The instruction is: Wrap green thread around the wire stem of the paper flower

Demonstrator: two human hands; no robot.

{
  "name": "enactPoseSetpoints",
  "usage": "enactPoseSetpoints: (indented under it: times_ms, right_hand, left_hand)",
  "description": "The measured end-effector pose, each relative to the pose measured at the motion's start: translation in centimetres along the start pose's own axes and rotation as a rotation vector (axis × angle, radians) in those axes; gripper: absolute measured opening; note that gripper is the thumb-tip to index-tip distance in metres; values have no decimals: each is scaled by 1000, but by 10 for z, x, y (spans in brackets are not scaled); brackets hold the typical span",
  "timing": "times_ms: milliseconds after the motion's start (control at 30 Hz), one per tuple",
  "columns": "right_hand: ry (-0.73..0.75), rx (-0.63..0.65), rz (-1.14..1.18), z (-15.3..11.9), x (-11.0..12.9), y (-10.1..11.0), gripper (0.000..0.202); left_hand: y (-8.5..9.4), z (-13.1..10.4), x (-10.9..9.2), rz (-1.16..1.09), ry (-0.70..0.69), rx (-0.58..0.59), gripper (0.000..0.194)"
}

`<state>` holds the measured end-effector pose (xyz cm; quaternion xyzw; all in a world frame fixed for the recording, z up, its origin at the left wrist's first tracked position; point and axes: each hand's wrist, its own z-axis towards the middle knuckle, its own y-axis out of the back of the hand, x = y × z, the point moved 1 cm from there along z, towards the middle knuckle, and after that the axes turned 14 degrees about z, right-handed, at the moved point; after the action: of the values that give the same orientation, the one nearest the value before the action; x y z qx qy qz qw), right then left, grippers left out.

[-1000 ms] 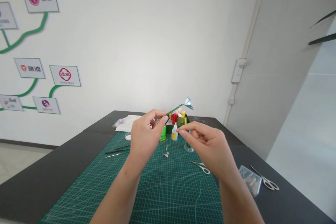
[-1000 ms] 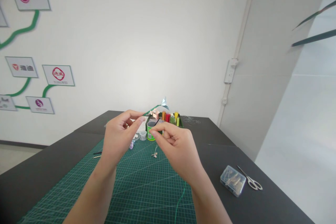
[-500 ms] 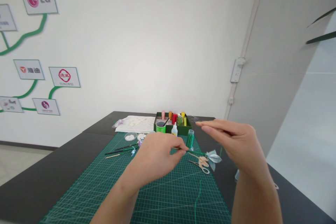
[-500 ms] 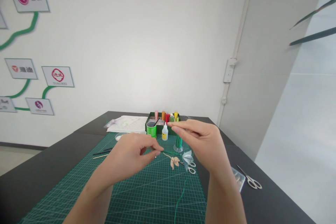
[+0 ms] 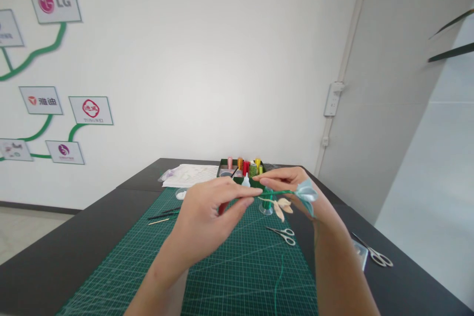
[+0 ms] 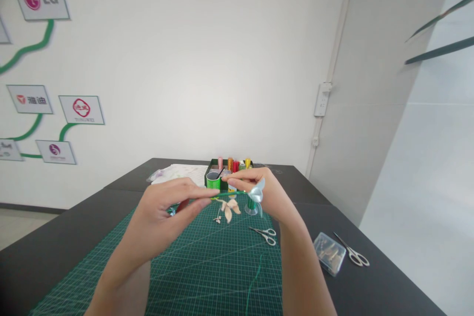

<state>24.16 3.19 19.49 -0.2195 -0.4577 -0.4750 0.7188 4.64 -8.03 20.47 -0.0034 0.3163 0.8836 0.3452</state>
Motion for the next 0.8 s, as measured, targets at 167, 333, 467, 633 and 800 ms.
enactPoseSetpoints:
  times_ms: [167,333,467,633,800]
  right_hand:
    - [-70,53,392,6,-17,10,36]
    - [-141,190,561,18,-40,25,32]
    - [-113,136,615,18,-45,35,28]
    - [-166,181,303,10,-31,37,34]
    - [110,-190,8,4,-8,23,30]
  left_hand:
    - [8,1,15,-118,156,-286,19]
    - [10,2,20,-80,170,-330,19]
    - [9,4,23,-56,156,-306,20]
    - [1,8,33,-47,224,-274,18]
    - [-6,11,36,-48,244,-240,18]
